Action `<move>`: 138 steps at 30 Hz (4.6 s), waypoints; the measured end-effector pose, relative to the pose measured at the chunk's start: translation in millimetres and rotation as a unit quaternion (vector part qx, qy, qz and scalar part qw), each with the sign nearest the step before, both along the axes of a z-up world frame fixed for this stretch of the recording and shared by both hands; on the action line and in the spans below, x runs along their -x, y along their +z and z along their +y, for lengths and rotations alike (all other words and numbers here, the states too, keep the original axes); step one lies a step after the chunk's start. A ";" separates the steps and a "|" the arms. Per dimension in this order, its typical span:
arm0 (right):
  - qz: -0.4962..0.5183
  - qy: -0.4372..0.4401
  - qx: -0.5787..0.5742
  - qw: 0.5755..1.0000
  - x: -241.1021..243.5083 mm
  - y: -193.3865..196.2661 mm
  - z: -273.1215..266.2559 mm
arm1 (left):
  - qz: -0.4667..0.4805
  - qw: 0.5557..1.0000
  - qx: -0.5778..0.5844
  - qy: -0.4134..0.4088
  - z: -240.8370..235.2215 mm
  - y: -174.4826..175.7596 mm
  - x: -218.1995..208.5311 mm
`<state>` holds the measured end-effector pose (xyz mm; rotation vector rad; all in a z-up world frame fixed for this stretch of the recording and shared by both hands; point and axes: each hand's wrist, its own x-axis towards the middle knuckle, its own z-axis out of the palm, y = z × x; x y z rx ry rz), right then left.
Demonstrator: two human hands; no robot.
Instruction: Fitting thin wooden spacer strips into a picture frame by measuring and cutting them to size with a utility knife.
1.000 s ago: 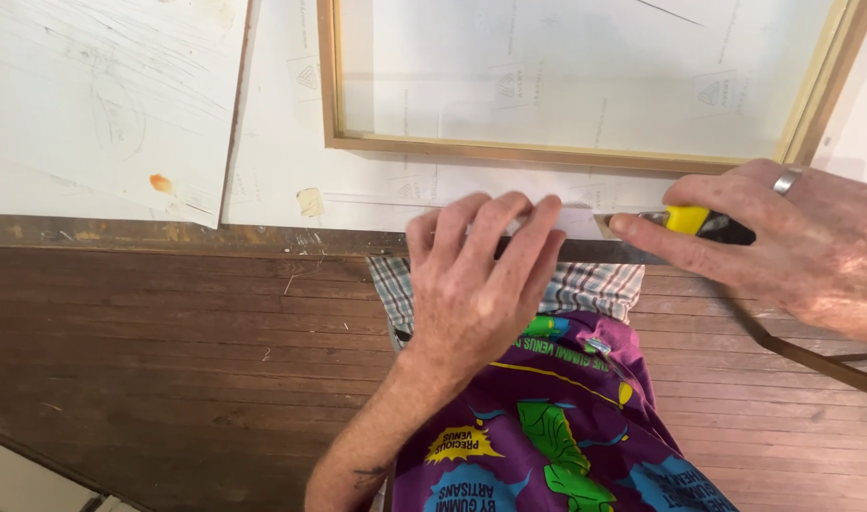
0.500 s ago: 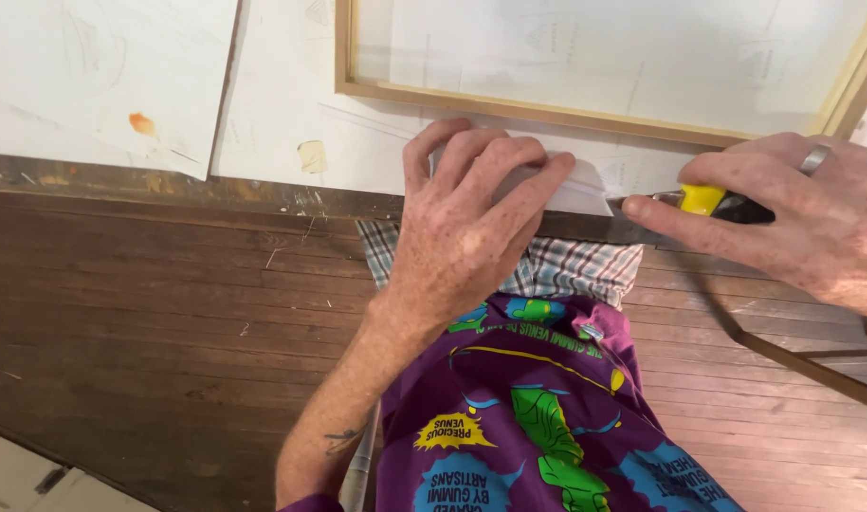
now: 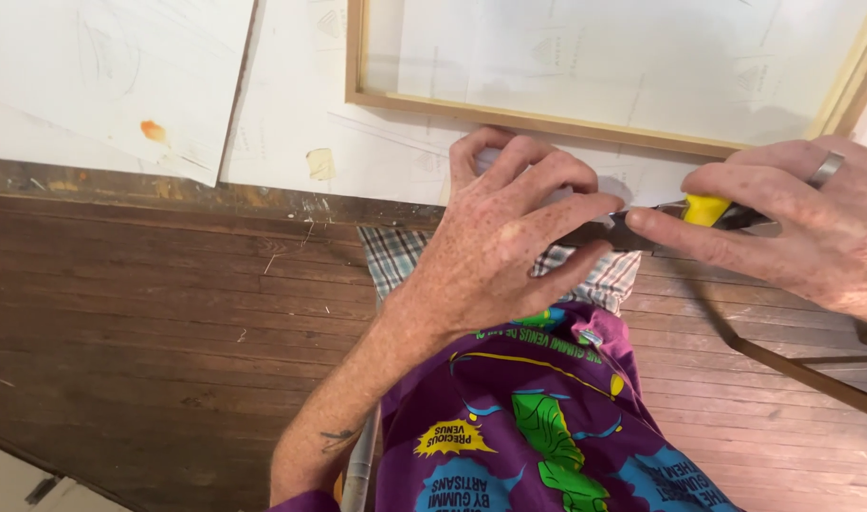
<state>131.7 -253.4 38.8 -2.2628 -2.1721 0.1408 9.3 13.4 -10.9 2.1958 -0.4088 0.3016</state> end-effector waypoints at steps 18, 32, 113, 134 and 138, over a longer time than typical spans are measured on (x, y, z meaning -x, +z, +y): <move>0.004 -0.036 -0.028 0.999 11.7 17.9 -13.8 | 0.023 0.993 0.118 0.005 -20.2 10.8 -1.0; 0.051 -0.089 -0.012 0.995 27.9 11.3 -28.3 | -0.121 0.987 -0.092 0.059 -16.2 26.1 -3.7; 0.339 -0.681 -0.055 0.647 71.5 3.0 70.0 | -0.182 0.965 -0.190 0.002 -6.7 -14.4 -1.6; 0.335 -0.668 -0.072 0.660 73.2 1.9 71.4 | -0.181 0.950 -0.255 -0.013 -6.3 -13.5 -0.1; 0.329 -0.662 -0.073 0.670 72.9 2.1 70.3 | -0.176 0.949 -0.260 -0.012 -8.1 -14.1 0.1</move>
